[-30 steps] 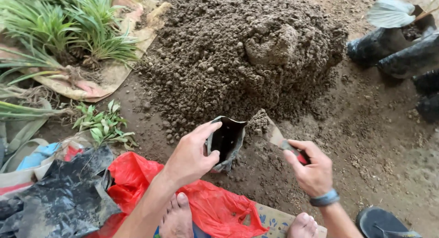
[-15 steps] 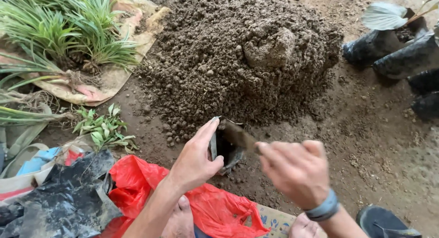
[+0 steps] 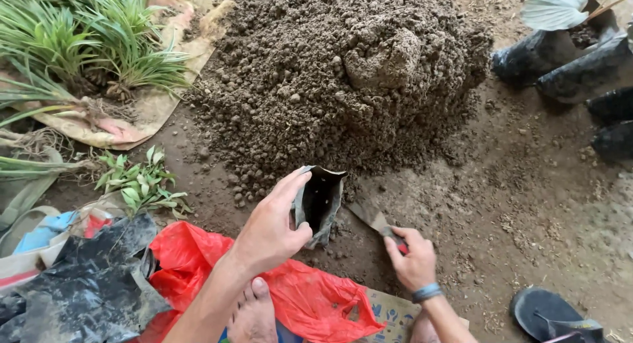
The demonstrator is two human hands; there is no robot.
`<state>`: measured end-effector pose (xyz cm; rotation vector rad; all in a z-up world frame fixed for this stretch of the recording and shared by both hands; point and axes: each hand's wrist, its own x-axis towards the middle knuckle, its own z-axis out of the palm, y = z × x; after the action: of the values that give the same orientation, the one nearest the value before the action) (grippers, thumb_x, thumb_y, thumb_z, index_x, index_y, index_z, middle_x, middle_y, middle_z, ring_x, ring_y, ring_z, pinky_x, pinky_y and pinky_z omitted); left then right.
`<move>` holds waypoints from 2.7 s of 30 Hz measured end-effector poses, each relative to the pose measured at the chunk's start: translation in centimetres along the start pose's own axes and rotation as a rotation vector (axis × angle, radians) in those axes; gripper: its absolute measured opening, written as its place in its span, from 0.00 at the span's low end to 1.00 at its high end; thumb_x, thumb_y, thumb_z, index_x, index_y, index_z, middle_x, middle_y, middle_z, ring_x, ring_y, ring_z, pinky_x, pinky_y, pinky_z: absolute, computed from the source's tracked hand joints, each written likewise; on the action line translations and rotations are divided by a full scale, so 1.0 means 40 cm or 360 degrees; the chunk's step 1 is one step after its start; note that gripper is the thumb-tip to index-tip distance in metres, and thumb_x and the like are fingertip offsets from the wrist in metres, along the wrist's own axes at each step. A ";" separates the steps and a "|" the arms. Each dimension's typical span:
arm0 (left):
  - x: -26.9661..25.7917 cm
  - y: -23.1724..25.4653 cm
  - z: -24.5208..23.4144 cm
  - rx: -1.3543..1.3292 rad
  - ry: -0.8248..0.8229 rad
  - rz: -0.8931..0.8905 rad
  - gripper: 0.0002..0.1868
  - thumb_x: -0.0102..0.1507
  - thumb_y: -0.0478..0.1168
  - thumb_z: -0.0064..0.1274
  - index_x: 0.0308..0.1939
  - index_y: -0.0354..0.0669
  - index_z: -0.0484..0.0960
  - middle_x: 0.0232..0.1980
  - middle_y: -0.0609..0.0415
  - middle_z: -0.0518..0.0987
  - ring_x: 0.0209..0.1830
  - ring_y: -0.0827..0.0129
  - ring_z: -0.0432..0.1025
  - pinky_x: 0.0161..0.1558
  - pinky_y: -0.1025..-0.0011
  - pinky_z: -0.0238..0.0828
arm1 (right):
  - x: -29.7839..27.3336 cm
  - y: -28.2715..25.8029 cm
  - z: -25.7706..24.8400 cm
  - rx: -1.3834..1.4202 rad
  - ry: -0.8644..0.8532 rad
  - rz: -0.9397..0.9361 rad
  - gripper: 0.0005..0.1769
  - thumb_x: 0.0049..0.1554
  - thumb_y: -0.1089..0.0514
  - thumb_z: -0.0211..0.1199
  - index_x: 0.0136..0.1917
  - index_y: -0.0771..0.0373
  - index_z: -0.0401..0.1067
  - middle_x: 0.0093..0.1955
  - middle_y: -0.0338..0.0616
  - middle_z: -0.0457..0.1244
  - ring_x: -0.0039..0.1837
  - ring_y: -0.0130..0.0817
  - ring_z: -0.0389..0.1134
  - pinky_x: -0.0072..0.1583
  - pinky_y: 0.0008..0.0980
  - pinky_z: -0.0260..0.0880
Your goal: The person uses a small trowel to scoop soil from a large pile and fills a black plastic nursery bag containing a small plant. They pat the soil down around the plant and then place the bag next to other potted plants.
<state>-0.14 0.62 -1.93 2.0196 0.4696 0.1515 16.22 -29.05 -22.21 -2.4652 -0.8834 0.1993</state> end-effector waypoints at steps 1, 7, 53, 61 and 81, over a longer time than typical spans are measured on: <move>0.002 0.000 0.002 0.0005 0.0025 0.0027 0.42 0.50 0.32 0.48 0.72 0.31 0.64 0.77 0.40 0.64 0.78 0.56 0.58 0.77 0.64 0.47 | 0.005 -0.015 0.024 0.0031 0.0041 -0.0078 0.16 0.57 0.44 0.63 0.54 0.52 0.78 0.48 0.37 0.72 0.46 0.34 0.71 0.50 0.41 0.64; 0.001 -0.001 0.017 -0.0085 0.0113 -0.0064 0.43 0.49 0.31 0.56 0.71 0.33 0.69 0.72 0.34 0.69 0.74 0.41 0.62 0.70 0.51 0.59 | 0.111 -0.085 0.175 0.0209 0.0342 -0.0027 0.15 0.54 0.44 0.71 0.54 0.43 0.79 0.48 0.33 0.73 0.49 0.41 0.73 0.53 0.38 0.73; 0.006 -0.011 0.034 -0.0168 0.0390 -0.0214 0.30 0.57 0.38 0.59 0.65 0.46 0.80 0.64 0.51 0.80 0.49 0.58 0.80 0.50 0.62 0.76 | 0.097 0.048 -0.045 0.0506 -0.0017 0.0231 0.17 0.52 0.55 0.74 0.55 0.57 0.80 0.45 0.52 0.72 0.51 0.43 0.74 0.53 0.39 0.72; 0.011 0.002 0.049 -0.0283 0.0373 -0.0268 0.24 0.58 0.37 0.56 0.59 0.45 0.84 0.59 0.49 0.83 0.19 0.67 0.75 0.23 0.69 0.72 | 0.175 -0.040 0.086 0.0434 0.0117 0.0211 0.18 0.54 0.47 0.71 0.57 0.52 0.78 0.46 0.44 0.73 0.52 0.46 0.74 0.53 0.43 0.75; 0.005 -0.006 0.044 -0.0282 0.0378 -0.0307 0.23 0.58 0.37 0.56 0.59 0.47 0.85 0.58 0.50 0.84 0.20 0.67 0.75 0.24 0.69 0.72 | 0.172 -0.150 -0.004 0.0698 0.0312 0.0177 0.14 0.55 0.52 0.72 0.55 0.54 0.81 0.46 0.46 0.73 0.44 0.43 0.74 0.46 0.38 0.75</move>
<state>0.52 -0.64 -2.99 1.7802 0.7706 0.3055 18.30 -20.84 -18.79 -2.0812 -0.5508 0.1656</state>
